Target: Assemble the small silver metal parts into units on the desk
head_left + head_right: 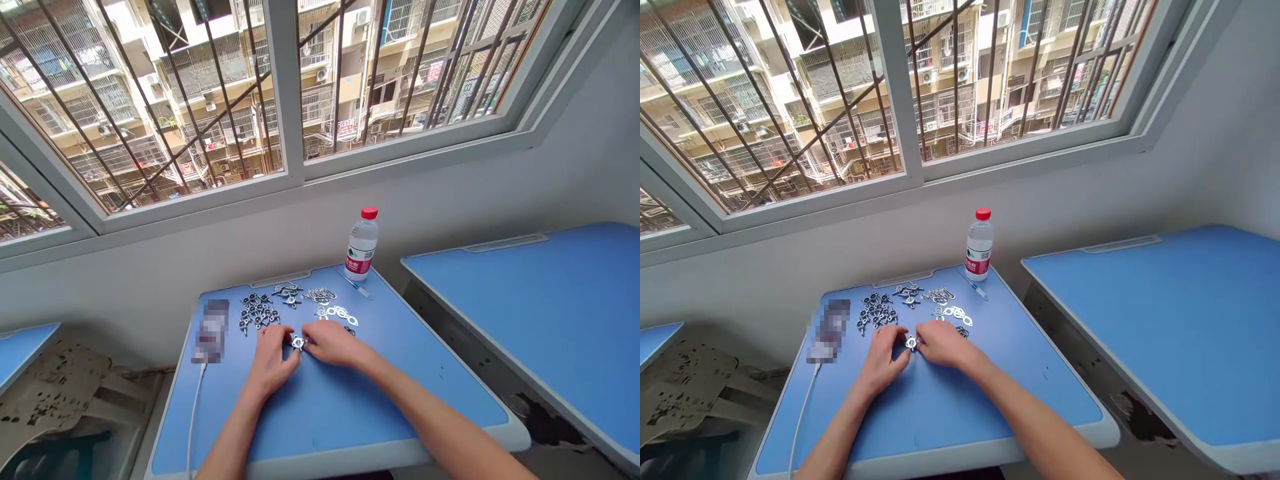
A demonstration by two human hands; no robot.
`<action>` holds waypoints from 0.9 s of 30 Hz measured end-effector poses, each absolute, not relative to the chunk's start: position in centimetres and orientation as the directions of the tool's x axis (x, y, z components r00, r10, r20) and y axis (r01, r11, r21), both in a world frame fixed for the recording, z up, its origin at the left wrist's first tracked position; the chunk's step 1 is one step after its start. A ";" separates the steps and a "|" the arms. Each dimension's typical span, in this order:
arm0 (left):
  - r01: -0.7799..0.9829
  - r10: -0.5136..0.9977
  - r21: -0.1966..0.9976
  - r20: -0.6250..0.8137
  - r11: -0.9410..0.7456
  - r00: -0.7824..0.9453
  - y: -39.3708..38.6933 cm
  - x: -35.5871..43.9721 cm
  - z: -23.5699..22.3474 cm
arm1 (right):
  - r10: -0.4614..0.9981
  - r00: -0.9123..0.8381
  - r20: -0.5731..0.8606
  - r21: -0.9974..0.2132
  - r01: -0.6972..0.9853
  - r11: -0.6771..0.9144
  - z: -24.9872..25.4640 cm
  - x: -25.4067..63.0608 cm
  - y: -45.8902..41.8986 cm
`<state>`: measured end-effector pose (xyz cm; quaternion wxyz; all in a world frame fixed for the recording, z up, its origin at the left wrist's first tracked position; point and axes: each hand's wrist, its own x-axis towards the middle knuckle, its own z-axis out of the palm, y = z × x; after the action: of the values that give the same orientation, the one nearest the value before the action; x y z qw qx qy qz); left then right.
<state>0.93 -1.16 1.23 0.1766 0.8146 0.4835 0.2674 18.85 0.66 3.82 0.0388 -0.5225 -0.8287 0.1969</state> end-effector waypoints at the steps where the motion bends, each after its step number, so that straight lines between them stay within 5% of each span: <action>1: 0.714 0.886 0.525 0.266 -0.464 0.380 -1.3 1.1 1.3 | 0.880 -0.453 -0.144 -0.365 0.851 0.379 3.7 18.7 0.6; 12: 0.796 0.874 0.368 0.272 -0.481 0.402 -1.2 1.3 0.9 | 0.880 -0.459 -0.123 -0.365 0.845 0.390 3.1 18.9 1.1; 27: 0.753 0.879 0.454 0.245 -0.476 0.408 -1.2 1.1 1.4 | 0.871 -0.466 -0.153 -0.373 0.844 0.386 3.7 18.9 1.1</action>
<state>1.11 -1.19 1.36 0.1373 0.8278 0.4931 0.2298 18.92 1.14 3.69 0.0340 -0.5156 -0.8317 0.2031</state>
